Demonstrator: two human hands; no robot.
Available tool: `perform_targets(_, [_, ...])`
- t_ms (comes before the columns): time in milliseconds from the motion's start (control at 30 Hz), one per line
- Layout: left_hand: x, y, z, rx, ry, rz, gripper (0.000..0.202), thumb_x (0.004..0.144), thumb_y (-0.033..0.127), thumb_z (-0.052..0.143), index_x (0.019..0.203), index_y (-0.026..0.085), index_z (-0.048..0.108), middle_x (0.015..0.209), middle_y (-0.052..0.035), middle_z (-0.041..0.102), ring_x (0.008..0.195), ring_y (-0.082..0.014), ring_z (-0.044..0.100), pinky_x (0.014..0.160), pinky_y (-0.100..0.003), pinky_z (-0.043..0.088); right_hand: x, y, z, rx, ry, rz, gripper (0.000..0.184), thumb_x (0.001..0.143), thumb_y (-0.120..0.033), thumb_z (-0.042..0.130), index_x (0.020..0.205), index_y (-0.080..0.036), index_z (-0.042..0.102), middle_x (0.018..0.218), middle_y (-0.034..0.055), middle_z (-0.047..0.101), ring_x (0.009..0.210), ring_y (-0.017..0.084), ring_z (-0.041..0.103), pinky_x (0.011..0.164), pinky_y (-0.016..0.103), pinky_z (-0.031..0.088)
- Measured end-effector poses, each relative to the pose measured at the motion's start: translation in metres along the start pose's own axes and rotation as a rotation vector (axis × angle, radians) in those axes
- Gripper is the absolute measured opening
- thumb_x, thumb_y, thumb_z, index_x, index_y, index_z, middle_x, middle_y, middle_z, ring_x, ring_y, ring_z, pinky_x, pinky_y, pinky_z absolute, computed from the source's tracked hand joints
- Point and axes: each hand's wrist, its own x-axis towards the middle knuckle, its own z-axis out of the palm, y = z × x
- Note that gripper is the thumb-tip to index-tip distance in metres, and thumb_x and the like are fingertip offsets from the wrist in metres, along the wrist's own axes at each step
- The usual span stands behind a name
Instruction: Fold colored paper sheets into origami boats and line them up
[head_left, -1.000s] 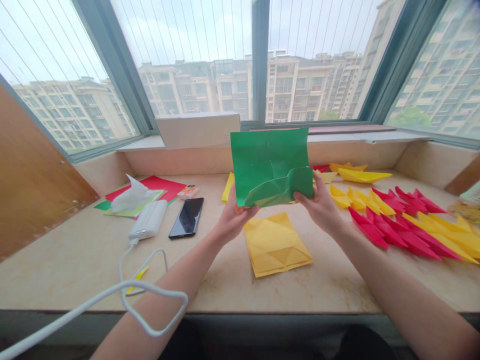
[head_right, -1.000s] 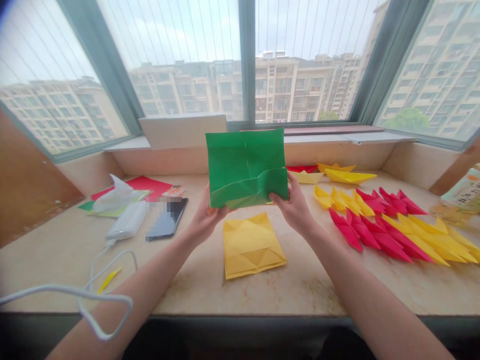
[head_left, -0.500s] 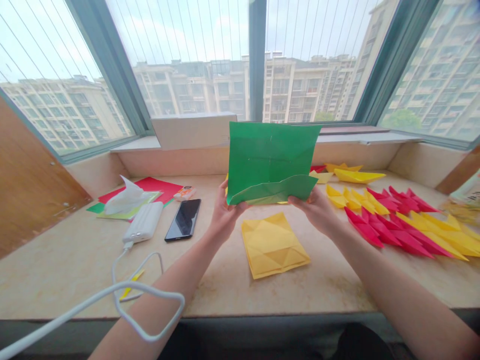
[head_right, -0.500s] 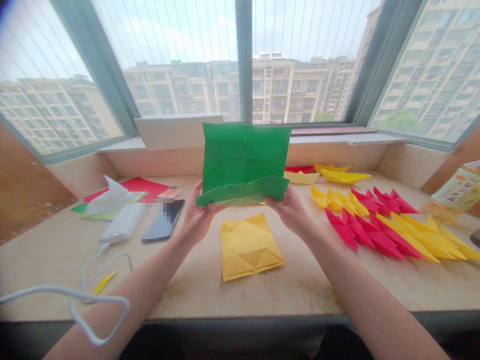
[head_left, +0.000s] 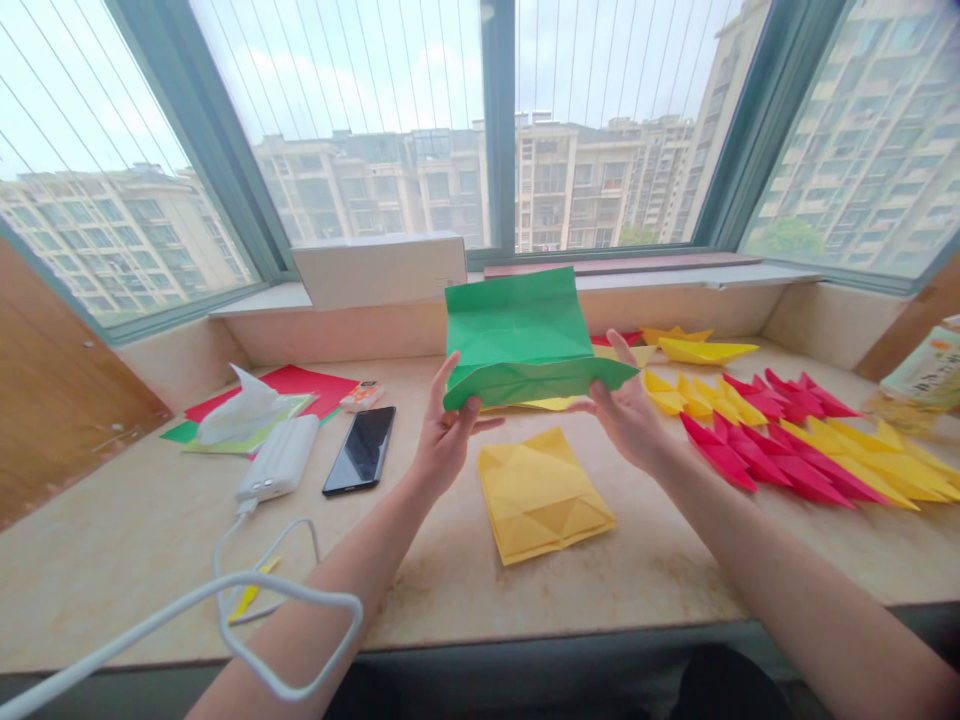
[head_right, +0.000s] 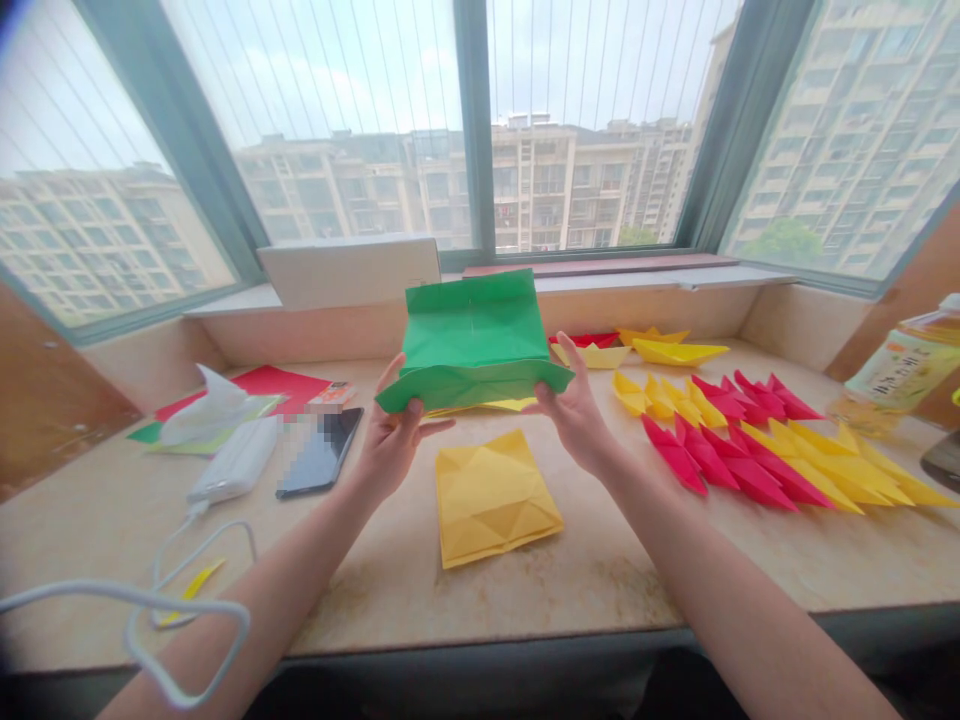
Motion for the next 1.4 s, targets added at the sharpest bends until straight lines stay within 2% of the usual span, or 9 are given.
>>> perform_targets(100, [0.001,-0.003,-0.002,0.036,-0.055,-0.045,0.048,0.08,0.045,0.075,0.119,0.019,0.065,0.103,-0.0083,0.072,0.095,-0.0278,0.071,0.079,-0.043,0.062,0.004,0.006,-0.006,-0.025,0.012,0.011,0.035,0.085,-0.053,0.068,0.111,-0.031,0.064,0.108,0.0022,0.071,0.096,0.023,0.07,0.077,0.038,0.061])
perform_targets(167, [0.002,-0.004,-0.004,0.031,-0.065,-0.059,0.039,0.078,0.045,0.077,0.105,0.017,0.071,0.099,-0.0088,0.073,0.097,-0.0281,0.071,0.08,-0.042,0.061,0.006,0.008,-0.01,-0.033,0.018,0.019,0.032,0.084,-0.056,0.068,0.099,-0.028,0.067,0.1,0.0027,0.073,0.095,0.023,0.07,0.078,0.04,0.06])
perform_targets(267, [0.003,-0.006,-0.008,-0.01,-0.071,-0.06,0.035,0.075,0.045,0.08,0.096,0.018,0.075,0.094,-0.0083,0.076,0.095,-0.0267,0.071,0.086,-0.042,0.059,0.006,0.007,-0.011,-0.018,0.02,0.022,0.035,0.083,-0.058,0.067,0.098,-0.028,0.069,0.101,0.0032,0.073,0.1,0.025,0.068,0.079,0.041,0.06])
perform_targets(400, [0.001,-0.007,-0.014,0.036,-0.114,-0.028,0.042,0.065,0.051,0.085,0.089,0.017,0.079,0.098,-0.011,0.076,0.101,-0.0303,0.069,0.098,-0.047,0.053,0.005,-0.004,-0.007,-0.007,-0.008,0.033,0.035,0.084,-0.058,0.066,0.101,-0.028,0.07,0.106,0.0039,0.073,0.106,0.026,0.067,0.083,0.042,0.06])
perform_targets(667, [-0.002,-0.011,-0.015,0.027,-0.132,0.017,0.037,0.075,0.043,0.08,0.106,0.024,0.077,0.116,-0.0079,0.073,0.116,-0.0309,0.063,0.104,-0.045,0.05,0.005,-0.01,-0.003,0.032,0.063,-0.062,0.024,0.083,-0.046,0.068,0.096,-0.027,0.072,0.115,0.0045,0.07,0.108,0.027,0.066,0.09,0.045,0.057])
perform_targets(967, [0.0,-0.014,-0.017,0.193,-0.062,0.016,0.03,0.08,0.043,0.074,0.095,0.017,0.077,0.098,-0.0082,0.075,0.111,-0.0339,0.063,0.097,-0.043,0.051,0.008,-0.007,-0.001,0.093,0.157,-0.08,0.017,0.079,-0.039,0.072,0.089,-0.025,0.07,0.109,0.004,0.072,0.105,0.026,0.066,0.091,0.046,0.056])
perform_targets(1167, [0.004,-0.018,-0.017,0.216,-0.129,0.085,0.037,0.086,0.046,0.068,0.109,0.017,0.073,0.102,-0.0085,0.073,0.102,-0.0287,0.065,0.093,-0.04,0.05,0.009,-0.003,0.0,0.168,0.19,-0.09,0.021,0.075,-0.034,0.078,0.092,-0.027,0.068,0.091,-0.0006,0.073,0.091,0.02,0.067,0.088,0.041,0.056])
perform_targets(1300, [0.004,-0.017,-0.016,0.199,-0.132,0.111,0.032,0.087,0.038,0.068,0.112,0.018,0.067,0.103,-0.0071,0.07,0.097,-0.022,0.064,0.088,-0.033,0.05,0.008,-0.003,0.001,0.185,0.2,-0.093,0.024,0.073,-0.029,0.078,0.095,-0.028,0.067,0.096,-0.0012,0.071,0.093,0.019,0.066,0.087,0.037,0.055])
perform_targets(1400, [0.001,-0.013,-0.014,0.228,-0.102,0.142,0.039,0.083,0.029,0.072,0.12,0.022,0.061,0.101,-0.0035,0.066,0.088,-0.0159,0.062,0.078,-0.024,0.05,0.008,-0.003,0.0,0.144,0.228,-0.096,0.03,0.073,-0.024,0.074,0.101,-0.031,0.063,0.104,-0.0017,0.067,0.097,0.018,0.063,0.087,0.034,0.054])
